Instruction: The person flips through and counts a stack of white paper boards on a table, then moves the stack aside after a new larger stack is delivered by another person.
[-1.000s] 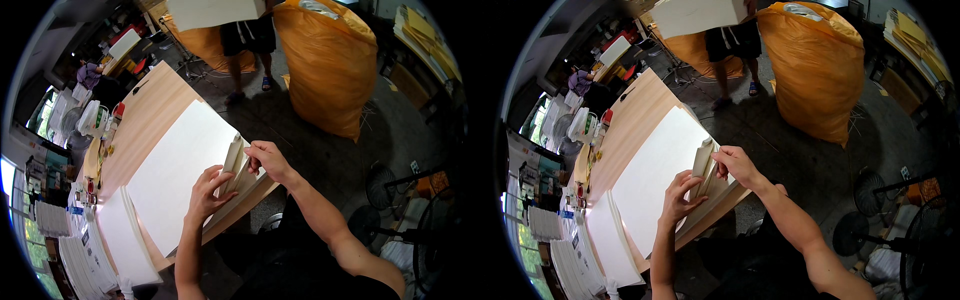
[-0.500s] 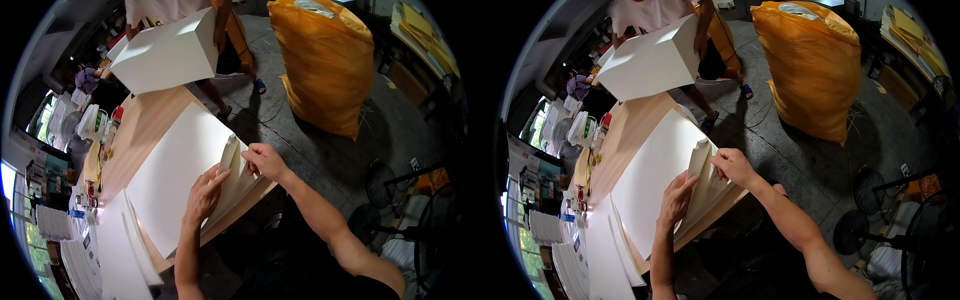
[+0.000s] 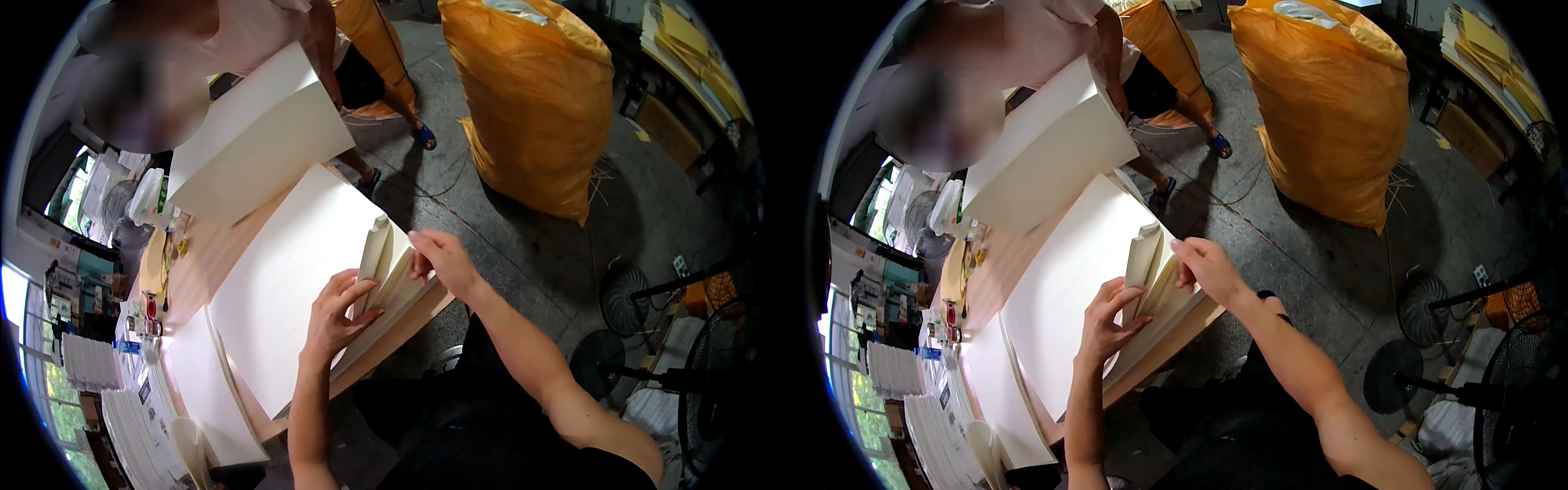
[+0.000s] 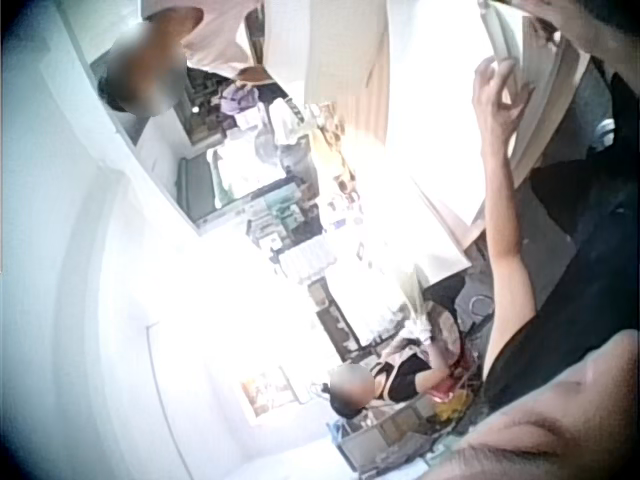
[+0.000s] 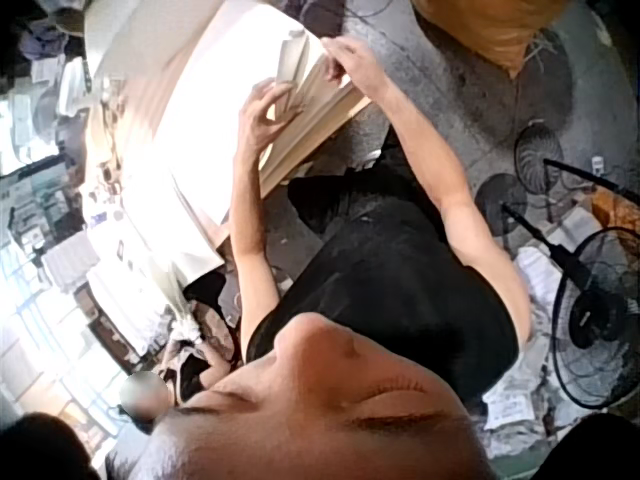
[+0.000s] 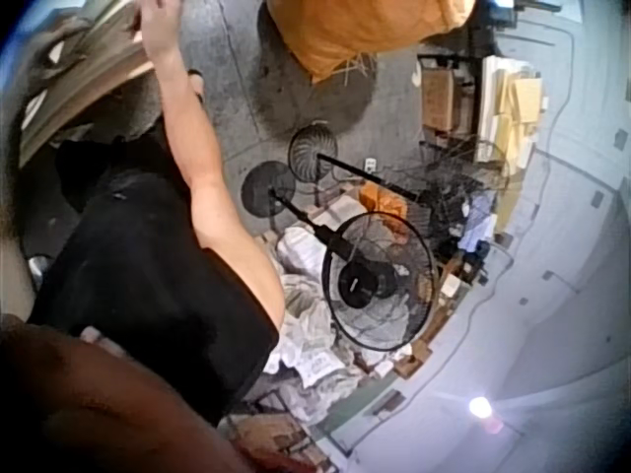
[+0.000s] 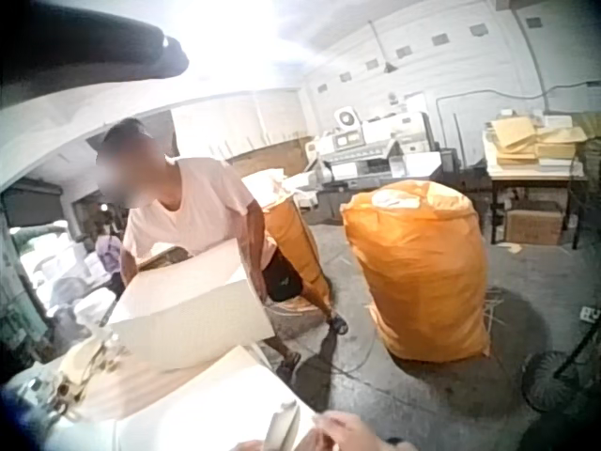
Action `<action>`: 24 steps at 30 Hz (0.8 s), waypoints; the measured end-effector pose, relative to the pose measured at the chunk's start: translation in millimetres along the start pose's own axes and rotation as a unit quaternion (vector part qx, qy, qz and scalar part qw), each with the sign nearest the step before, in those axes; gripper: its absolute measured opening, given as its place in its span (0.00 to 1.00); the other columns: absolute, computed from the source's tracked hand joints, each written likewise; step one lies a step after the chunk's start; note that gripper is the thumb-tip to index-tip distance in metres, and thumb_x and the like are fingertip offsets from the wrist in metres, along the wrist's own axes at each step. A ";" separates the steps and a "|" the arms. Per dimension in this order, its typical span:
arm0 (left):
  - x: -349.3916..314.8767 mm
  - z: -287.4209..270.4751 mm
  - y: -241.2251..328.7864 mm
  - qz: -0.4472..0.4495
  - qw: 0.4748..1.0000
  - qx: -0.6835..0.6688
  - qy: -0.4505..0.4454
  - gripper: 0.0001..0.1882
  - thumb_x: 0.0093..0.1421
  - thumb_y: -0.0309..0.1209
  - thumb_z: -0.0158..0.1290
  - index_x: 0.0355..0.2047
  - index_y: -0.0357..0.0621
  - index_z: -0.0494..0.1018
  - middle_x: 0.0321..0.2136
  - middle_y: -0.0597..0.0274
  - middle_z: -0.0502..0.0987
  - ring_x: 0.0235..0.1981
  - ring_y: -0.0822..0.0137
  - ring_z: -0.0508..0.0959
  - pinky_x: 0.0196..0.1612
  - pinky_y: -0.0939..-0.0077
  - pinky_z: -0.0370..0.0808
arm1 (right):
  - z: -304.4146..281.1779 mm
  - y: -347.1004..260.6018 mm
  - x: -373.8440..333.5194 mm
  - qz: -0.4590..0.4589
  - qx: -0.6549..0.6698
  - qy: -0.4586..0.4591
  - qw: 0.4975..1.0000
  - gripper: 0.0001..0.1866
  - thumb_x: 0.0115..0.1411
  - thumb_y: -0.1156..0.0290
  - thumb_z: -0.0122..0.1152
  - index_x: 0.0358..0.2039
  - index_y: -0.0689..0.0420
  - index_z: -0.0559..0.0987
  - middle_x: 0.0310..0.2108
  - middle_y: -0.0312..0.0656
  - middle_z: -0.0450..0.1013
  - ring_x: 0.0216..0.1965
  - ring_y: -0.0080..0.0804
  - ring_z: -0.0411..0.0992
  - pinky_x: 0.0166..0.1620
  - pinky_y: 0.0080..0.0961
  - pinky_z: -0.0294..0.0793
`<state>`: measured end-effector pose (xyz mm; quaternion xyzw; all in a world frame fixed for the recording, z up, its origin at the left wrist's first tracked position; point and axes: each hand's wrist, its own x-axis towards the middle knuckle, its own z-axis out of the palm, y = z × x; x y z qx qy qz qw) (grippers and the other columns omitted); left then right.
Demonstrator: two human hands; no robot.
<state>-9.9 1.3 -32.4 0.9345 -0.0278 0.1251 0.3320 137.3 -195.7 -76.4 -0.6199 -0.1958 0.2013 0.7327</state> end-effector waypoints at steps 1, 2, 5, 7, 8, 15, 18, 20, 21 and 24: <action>0.5 -0.7 1.8 -0.002 1.000 0.005 0.003 0.30 0.45 0.26 0.73 0.50 0.51 0.78 0.53 0.52 0.76 0.54 0.52 0.78 0.54 0.61 0.79 | 0.2 0.1 -8.7 -0.042 -0.091 0.053 0.994 0.16 0.70 0.62 0.58 0.28 0.58 0.74 0.25 0.38 0.76 0.27 0.23 0.76 0.29 0.23 0.75; 0.5 -1.2 4.1 -0.003 1.000 0.009 0.006 0.29 0.46 0.26 0.72 0.50 0.51 0.78 0.53 0.52 0.76 0.54 0.52 0.78 0.54 0.61 0.79 | 6.0 10.1 -19.3 -0.057 -0.052 0.086 0.993 0.14 0.70 0.61 0.58 0.30 0.58 0.74 0.29 0.37 0.76 0.29 0.23 0.76 0.31 0.23 0.75; 2.8 -0.4 3.0 0.007 1.000 0.024 0.014 0.27 0.47 0.28 0.72 0.50 0.53 0.79 0.54 0.53 0.76 0.52 0.52 0.80 0.52 0.62 0.80 | 29.0 28.7 -45.1 -0.039 0.129 0.099 0.986 0.13 0.69 0.59 0.60 0.39 0.58 0.76 0.40 0.36 0.76 0.36 0.22 0.75 0.37 0.23 0.75; 2.1 1.9 -0.4 0.015 0.999 0.037 0.008 0.26 0.48 0.30 0.71 0.50 0.54 0.79 0.54 0.54 0.75 0.51 0.53 0.80 0.52 0.62 0.80 | 59.3 9.9 -50.0 0.058 0.334 -0.014 0.941 0.15 0.68 0.59 0.62 0.46 0.56 0.76 0.45 0.35 0.75 0.40 0.21 0.74 0.41 0.22 0.74; 1.8 3.0 -1.4 0.018 0.999 0.044 0.003 0.26 0.48 0.30 0.71 0.50 0.54 0.79 0.54 0.54 0.75 0.51 0.52 0.80 0.53 0.62 0.80 | 66.7 12.9 -48.9 0.094 0.354 -0.054 0.929 0.16 0.67 0.59 0.62 0.47 0.56 0.76 0.44 0.34 0.75 0.41 0.21 0.74 0.42 0.21 0.74; -33.1 8.7 23.4 0.010 0.982 0.179 -0.054 0.21 0.57 0.34 0.64 0.52 0.58 0.80 0.71 0.47 0.58 0.70 0.35 0.58 0.70 0.42 0.56 | 82.2 46.1 -43.7 0.203 0.405 -0.112 0.884 0.17 0.67 0.61 0.63 0.49 0.60 0.78 0.42 0.36 0.77 0.42 0.22 0.76 0.43 0.23 0.76; -79.6 5.6 18.7 -0.017 0.990 0.065 0.122 0.17 0.61 0.31 0.61 0.51 0.45 0.80 0.65 0.43 0.67 0.66 0.40 0.66 0.67 0.47 0.63 | 84.2 40.5 -43.2 0.191 0.428 -0.105 0.877 0.19 0.67 0.63 0.62 0.52 0.63 0.77 0.47 0.40 0.77 0.47 0.26 0.76 0.45 0.26 0.78; -127.6 21.2 18.2 -0.249 0.905 -0.265 0.222 0.17 0.67 0.36 0.55 0.49 0.35 0.79 0.58 0.40 0.74 0.59 0.43 0.75 0.61 0.52 0.71 | 87.0 44.0 -43.8 0.191 0.431 -0.093 0.877 0.20 0.67 0.63 0.62 0.53 0.64 0.76 0.48 0.41 0.77 0.48 0.27 0.76 0.47 0.28 0.79; -148.3 30.1 19.6 -0.282 0.861 -0.369 0.209 0.21 0.68 0.40 0.53 0.51 0.35 0.77 0.57 0.40 0.75 0.58 0.43 0.76 0.61 0.52 0.72 | 86.9 40.2 -43.9 0.197 0.419 -0.086 0.882 0.20 0.67 0.64 0.61 0.53 0.64 0.75 0.48 0.41 0.77 0.48 0.28 0.76 0.50 0.31 0.79; -190.8 53.5 29.0 -0.348 0.658 -0.648 0.163 0.30 0.70 0.51 0.47 0.57 0.35 0.72 0.52 0.41 0.77 0.52 0.44 0.79 0.61 0.50 0.73 | 89.4 30.8 -41.6 0.218 0.389 -0.086 0.891 0.19 0.67 0.64 0.61 0.53 0.64 0.75 0.48 0.42 0.77 0.48 0.30 0.76 0.52 0.34 0.80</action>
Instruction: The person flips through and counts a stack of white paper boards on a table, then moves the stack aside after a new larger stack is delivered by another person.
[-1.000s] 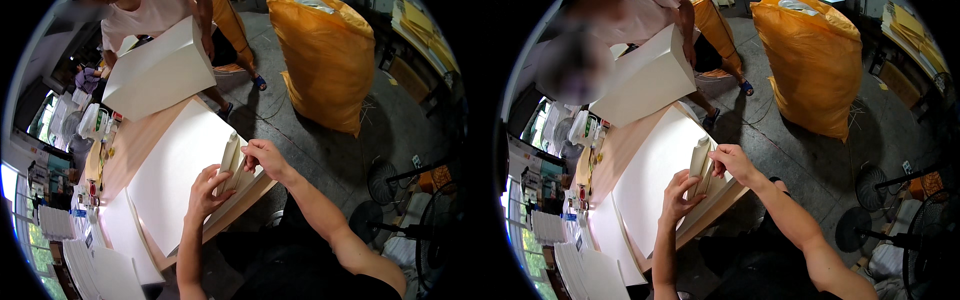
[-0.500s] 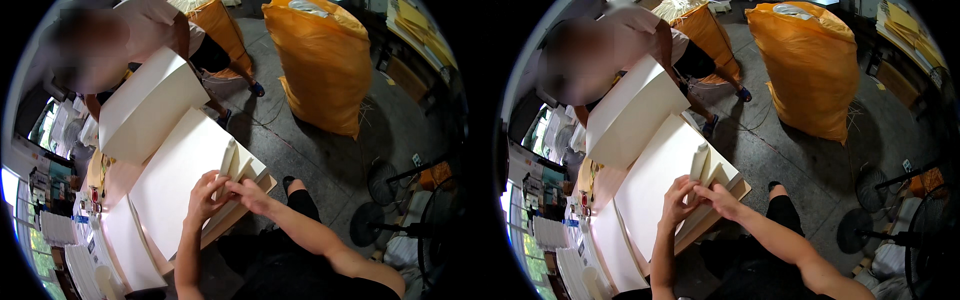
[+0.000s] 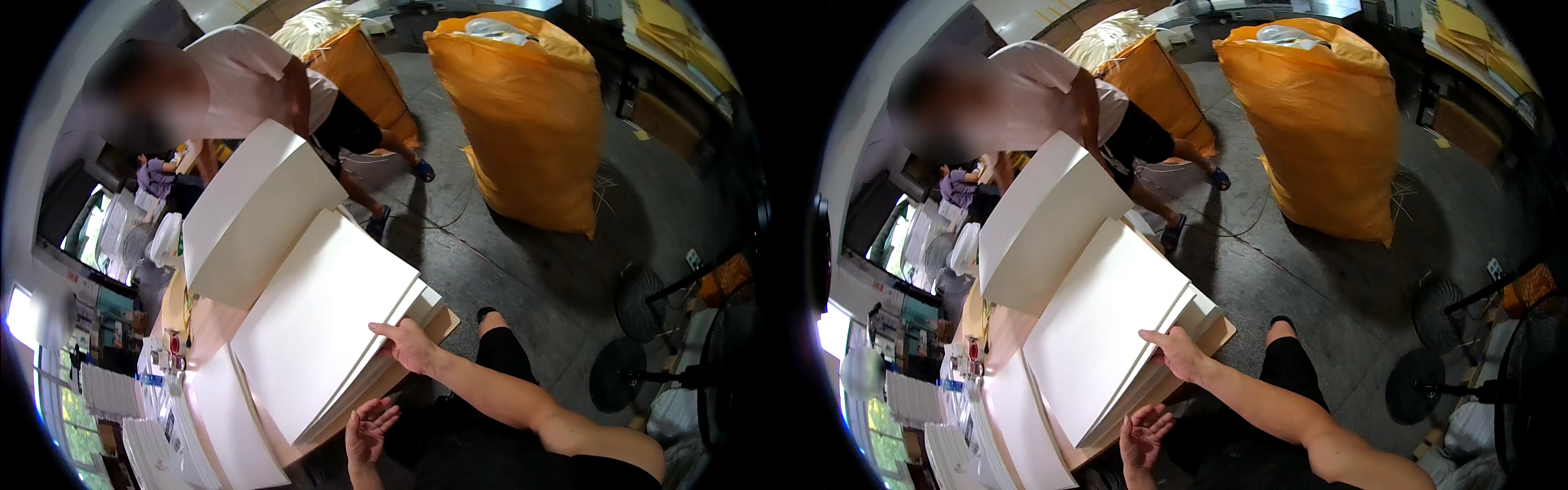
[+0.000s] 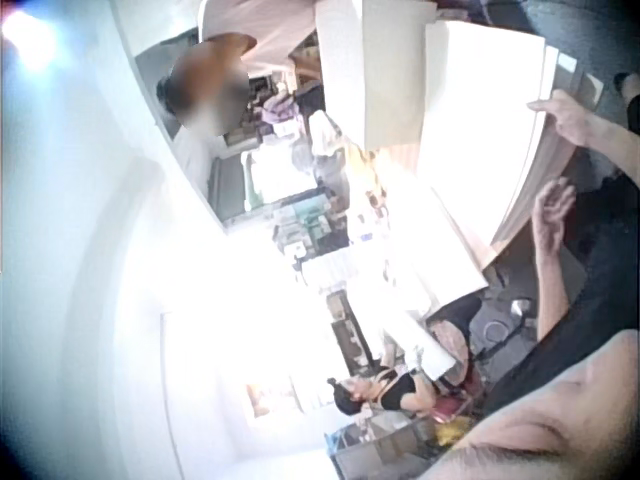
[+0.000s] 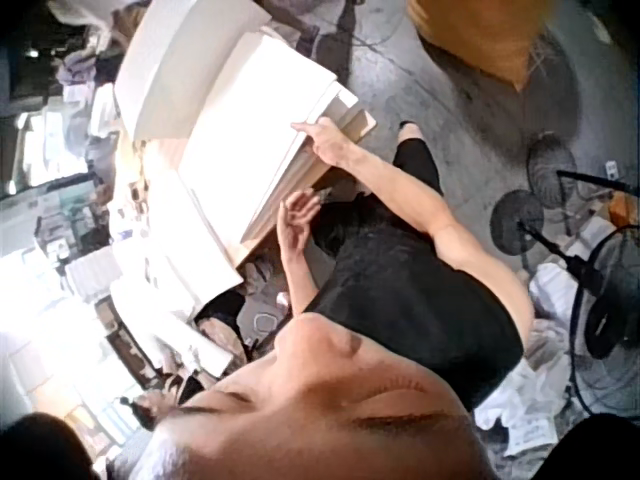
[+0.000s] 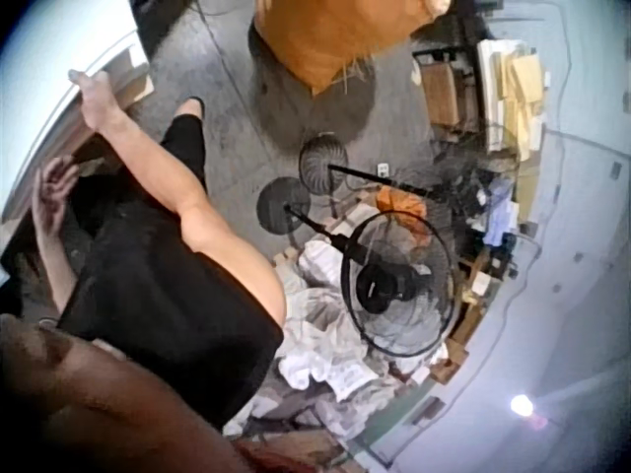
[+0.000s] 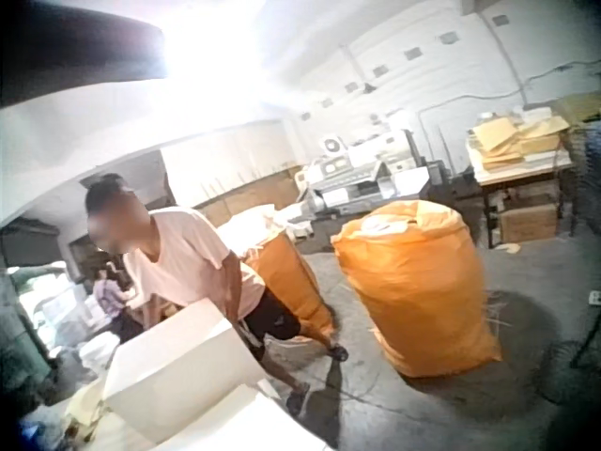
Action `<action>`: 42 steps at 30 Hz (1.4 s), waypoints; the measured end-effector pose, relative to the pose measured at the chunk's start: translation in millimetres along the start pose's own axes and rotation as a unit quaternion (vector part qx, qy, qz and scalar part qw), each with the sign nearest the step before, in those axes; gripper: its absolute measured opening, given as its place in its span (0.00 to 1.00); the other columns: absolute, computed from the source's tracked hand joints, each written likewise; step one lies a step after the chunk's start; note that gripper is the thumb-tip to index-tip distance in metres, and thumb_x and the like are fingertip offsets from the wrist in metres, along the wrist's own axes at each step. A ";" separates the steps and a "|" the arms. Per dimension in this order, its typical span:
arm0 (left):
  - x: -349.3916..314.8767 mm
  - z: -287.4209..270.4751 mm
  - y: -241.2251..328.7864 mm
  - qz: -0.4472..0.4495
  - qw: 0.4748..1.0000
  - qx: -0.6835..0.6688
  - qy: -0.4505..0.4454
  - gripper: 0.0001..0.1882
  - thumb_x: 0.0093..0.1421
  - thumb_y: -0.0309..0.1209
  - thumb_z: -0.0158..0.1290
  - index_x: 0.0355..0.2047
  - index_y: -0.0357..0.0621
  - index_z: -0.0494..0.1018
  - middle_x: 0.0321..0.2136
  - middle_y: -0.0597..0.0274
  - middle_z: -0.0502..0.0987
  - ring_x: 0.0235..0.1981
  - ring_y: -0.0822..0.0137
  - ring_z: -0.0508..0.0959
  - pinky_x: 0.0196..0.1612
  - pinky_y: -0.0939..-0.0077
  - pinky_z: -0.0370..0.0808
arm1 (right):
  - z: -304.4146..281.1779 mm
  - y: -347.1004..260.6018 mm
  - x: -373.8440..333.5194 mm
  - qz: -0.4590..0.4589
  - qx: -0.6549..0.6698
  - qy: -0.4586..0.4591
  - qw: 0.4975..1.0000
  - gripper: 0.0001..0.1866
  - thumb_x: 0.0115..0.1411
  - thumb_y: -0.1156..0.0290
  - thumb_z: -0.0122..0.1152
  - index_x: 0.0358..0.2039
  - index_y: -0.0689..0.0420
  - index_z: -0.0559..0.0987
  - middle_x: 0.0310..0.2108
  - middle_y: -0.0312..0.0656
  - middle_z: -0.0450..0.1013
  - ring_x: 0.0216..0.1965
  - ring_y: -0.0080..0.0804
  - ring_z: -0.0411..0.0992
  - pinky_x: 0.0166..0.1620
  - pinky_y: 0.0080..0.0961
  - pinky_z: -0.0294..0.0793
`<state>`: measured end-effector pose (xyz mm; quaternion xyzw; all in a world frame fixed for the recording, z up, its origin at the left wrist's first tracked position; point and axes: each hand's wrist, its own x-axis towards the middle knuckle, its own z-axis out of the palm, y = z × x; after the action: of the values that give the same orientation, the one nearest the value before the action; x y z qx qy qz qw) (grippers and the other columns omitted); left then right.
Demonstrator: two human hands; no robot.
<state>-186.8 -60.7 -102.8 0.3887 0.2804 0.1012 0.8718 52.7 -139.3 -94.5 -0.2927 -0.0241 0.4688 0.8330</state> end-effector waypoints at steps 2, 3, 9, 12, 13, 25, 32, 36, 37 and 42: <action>-6.0 -4.7 -1.1 0.048 0.993 -0.109 -0.027 0.35 0.67 0.53 0.52 0.63 0.37 0.65 0.57 0.42 0.73 0.60 0.43 0.72 0.66 0.45 0.67 | 7.5 -3.4 0.6 -0.004 0.003 0.005 1.000 0.20 0.68 0.65 0.60 0.53 0.65 0.75 0.48 0.42 0.76 0.48 0.32 0.76 0.52 0.36 0.80; -4.3 -10.6 2.7 0.115 0.980 -0.162 -0.017 0.37 0.66 0.53 0.53 0.64 0.38 0.63 0.59 0.42 0.70 0.61 0.43 0.71 0.67 0.45 0.66 | 11.4 -4.0 1.7 -0.004 0.000 0.005 1.000 0.20 0.68 0.65 0.60 0.53 0.65 0.75 0.48 0.42 0.76 0.47 0.33 0.76 0.51 0.37 0.80; -33.0 -125.4 67.8 0.342 0.875 -0.335 0.074 0.45 0.63 0.57 0.55 0.68 0.34 0.57 0.65 0.46 0.65 0.66 0.49 0.65 0.67 0.47 0.64 | 9.5 -5.0 0.3 0.008 0.056 0.041 0.998 0.24 0.69 0.64 0.59 0.60 0.64 0.69 0.56 0.49 0.71 0.55 0.44 0.72 0.53 0.52 0.78; -42.9 -151.2 111.9 0.263 0.947 -0.184 0.029 0.48 0.66 0.65 0.43 0.68 0.31 0.58 0.63 0.46 0.69 0.62 0.52 0.71 0.65 0.57 0.68 | -12.0 4.0 1.5 0.000 0.067 0.081 0.995 0.25 0.70 0.64 0.57 0.63 0.60 0.67 0.57 0.48 0.70 0.58 0.47 0.70 0.54 0.57 0.76; -41.5 -173.9 126.3 0.227 0.966 -0.126 0.012 0.48 0.67 0.65 0.41 0.68 0.31 0.58 0.62 0.47 0.71 0.61 0.53 0.72 0.64 0.58 0.69 | -15.2 5.0 4.5 0.006 0.053 0.079 0.995 0.25 0.70 0.63 0.57 0.64 0.59 0.66 0.58 0.47 0.70 0.59 0.48 0.69 0.54 0.58 0.76; -78.5 -153.7 140.4 0.260 0.868 0.406 0.117 0.33 0.67 0.42 0.57 0.66 0.36 0.64 0.56 0.55 0.76 0.56 0.61 0.75 0.61 0.66 0.69 | 33.7 0.7 -15.2 -0.123 -0.160 0.085 0.976 0.30 0.67 0.74 0.58 0.68 0.61 0.62 0.61 0.46 0.68 0.60 0.41 0.69 0.61 0.42 0.72; -218.4 -197.4 61.9 0.322 0.890 0.074 0.313 0.28 0.65 0.31 0.57 0.63 0.32 0.65 0.53 0.53 0.77 0.55 0.62 0.76 0.59 0.65 0.72 | 128.5 89.9 31.5 -0.034 -0.198 -0.081 0.976 0.28 0.63 0.78 0.63 0.62 0.58 0.67 0.53 0.41 0.72 0.53 0.33 0.73 0.56 0.34 0.76; -216.1 -253.3 60.4 0.452 0.819 -0.056 0.348 0.27 0.67 0.29 0.53 0.64 0.35 0.63 0.55 0.53 0.75 0.56 0.56 0.76 0.60 0.58 0.73 | 248.2 176.0 122.9 0.090 -0.208 -0.257 0.939 0.22 0.63 0.70 0.68 0.55 0.60 0.73 0.48 0.40 0.75 0.48 0.31 0.75 0.51 0.33 0.78; -210.8 -267.4 64.4 0.473 0.801 -0.087 0.358 0.27 0.67 0.30 0.53 0.65 0.35 0.62 0.56 0.52 0.74 0.57 0.55 0.75 0.60 0.57 0.73 | 268.9 199.8 152.3 0.125 -0.224 -0.288 0.923 0.22 0.63 0.69 0.68 0.55 0.61 0.73 0.48 0.41 0.75 0.48 0.32 0.75 0.50 0.35 0.78; -183.6 -337.1 89.9 0.457 0.806 -0.199 0.319 0.27 0.69 0.30 0.52 0.66 0.38 0.60 0.59 0.49 0.71 0.60 0.51 0.73 0.62 0.52 0.73 | 313.2 315.0 261.4 0.178 -0.204 -0.204 0.941 0.20 0.64 0.67 0.67 0.53 0.60 0.74 0.41 0.41 0.77 0.40 0.35 0.78 0.41 0.39 0.83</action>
<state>-525.3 137.1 -143.6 0.2358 0.3063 0.6597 0.6445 -141.2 336.7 -57.3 -0.3542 -0.2356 0.6444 0.6354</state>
